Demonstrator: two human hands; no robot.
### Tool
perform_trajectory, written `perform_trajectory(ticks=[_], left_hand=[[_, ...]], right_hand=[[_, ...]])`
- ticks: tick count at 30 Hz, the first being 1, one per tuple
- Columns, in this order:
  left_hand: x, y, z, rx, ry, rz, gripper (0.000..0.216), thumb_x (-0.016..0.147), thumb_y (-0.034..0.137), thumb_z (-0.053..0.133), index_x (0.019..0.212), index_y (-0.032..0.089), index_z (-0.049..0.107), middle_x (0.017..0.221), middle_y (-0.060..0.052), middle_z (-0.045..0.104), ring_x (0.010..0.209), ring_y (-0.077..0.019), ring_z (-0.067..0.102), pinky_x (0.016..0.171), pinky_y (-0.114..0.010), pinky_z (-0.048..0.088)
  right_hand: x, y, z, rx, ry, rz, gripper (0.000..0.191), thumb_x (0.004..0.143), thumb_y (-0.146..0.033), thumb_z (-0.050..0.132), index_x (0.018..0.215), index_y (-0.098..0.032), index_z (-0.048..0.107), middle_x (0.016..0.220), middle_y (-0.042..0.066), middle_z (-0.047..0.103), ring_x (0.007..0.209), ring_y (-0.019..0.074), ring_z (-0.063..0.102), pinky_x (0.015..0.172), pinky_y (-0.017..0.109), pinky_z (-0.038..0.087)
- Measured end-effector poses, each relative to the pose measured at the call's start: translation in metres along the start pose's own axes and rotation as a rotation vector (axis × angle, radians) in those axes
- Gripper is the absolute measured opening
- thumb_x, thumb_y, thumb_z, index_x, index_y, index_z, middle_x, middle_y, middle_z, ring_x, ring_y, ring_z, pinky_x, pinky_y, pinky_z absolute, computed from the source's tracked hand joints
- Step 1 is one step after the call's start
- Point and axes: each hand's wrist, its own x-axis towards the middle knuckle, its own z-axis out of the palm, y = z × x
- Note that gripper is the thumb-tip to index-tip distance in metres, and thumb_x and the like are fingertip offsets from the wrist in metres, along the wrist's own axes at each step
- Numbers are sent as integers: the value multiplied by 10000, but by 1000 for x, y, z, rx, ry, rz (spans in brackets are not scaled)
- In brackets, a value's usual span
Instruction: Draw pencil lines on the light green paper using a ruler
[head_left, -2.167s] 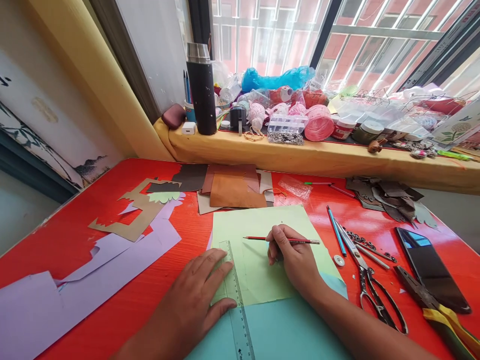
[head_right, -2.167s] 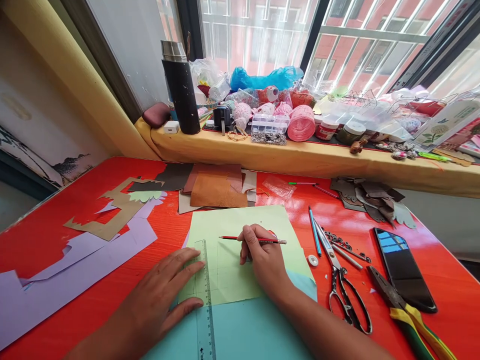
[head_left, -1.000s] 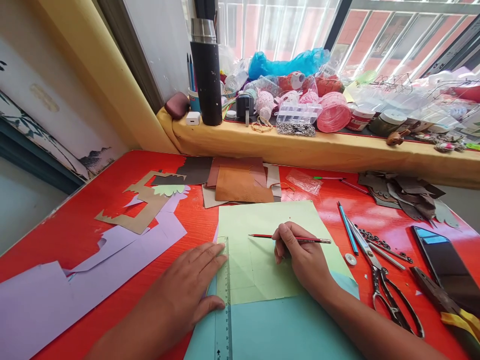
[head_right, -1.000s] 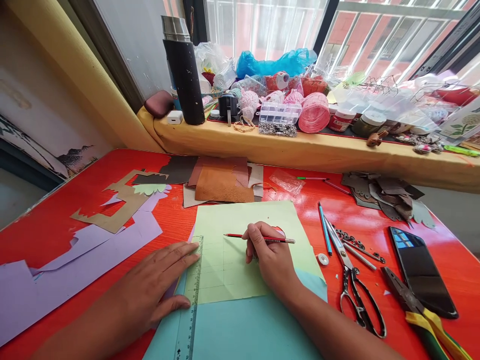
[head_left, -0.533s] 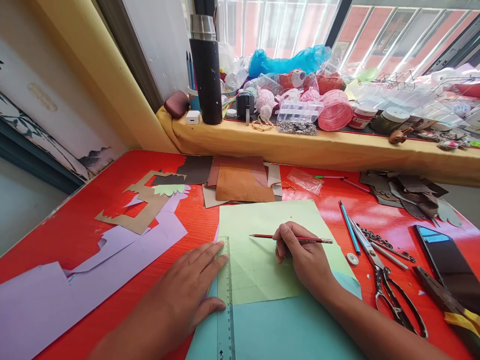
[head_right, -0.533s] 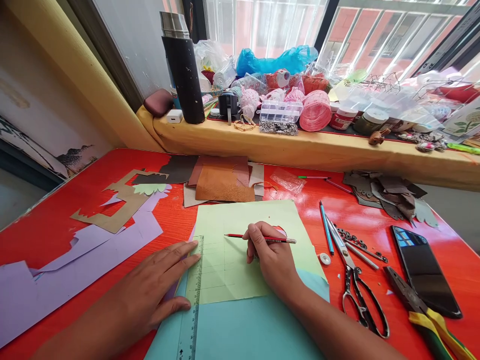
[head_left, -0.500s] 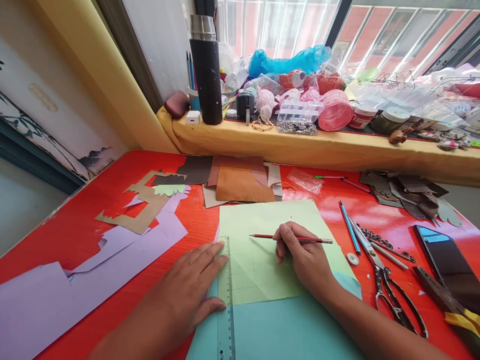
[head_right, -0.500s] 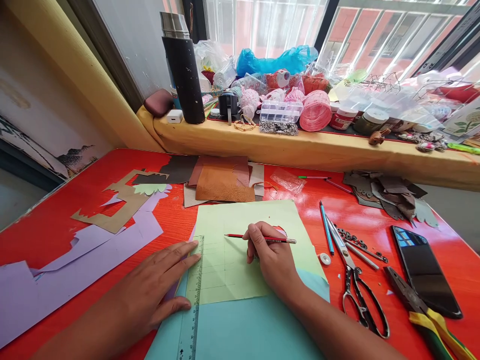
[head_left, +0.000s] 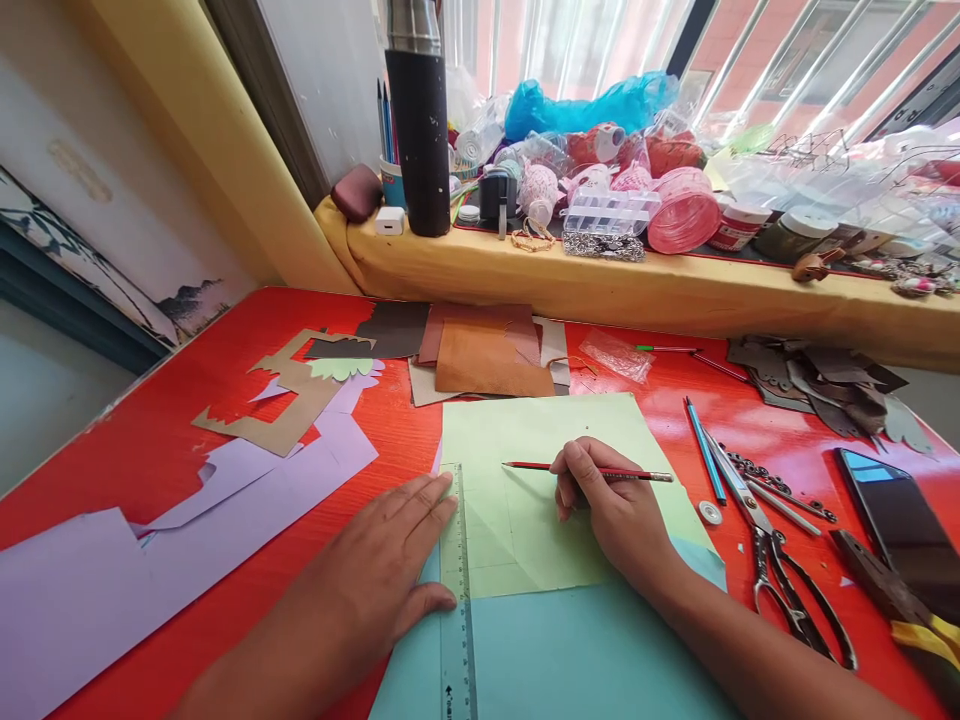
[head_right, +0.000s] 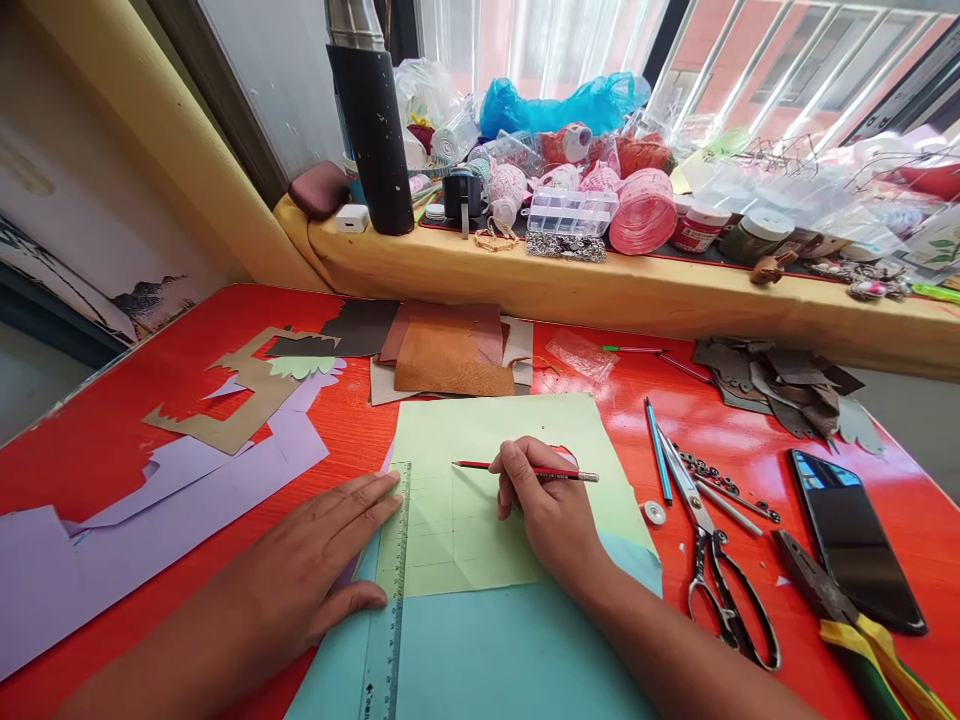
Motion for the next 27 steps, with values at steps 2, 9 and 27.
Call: perform_trajectory(ticks=[2,9,27], left_hand=[[0,-2,-1,-32,-2,0,683,1060,524,716,1653,248,520,1739,-98,493,1527,-333,577,1225,-461,545],[2,-3,-4,15,-2,43,696,1066,530,709,1646,196,516,1733,-124,494,1505,-338,601,1190,-459,578],[-3,1,7,36,46,-4,673,1071,543,684,1635,213,521,1738,-112,490,1524,-336,582,1219,-467,556]], right_hand=[[0,1,0,-5,1,-4,568,1028,-746,644,806,-227,702,587,-23,610,530,172,594,582,308,458],[0,2,0,-9,-4,-12,567,1034,-740,642,805,-225,702,588,-19,612,531,175,595,582,312,456],[0,2,0,-28,-2,-25,564,1052,-731,616,802,-231,690,585,-21,615,540,179,595,597,318,464]])
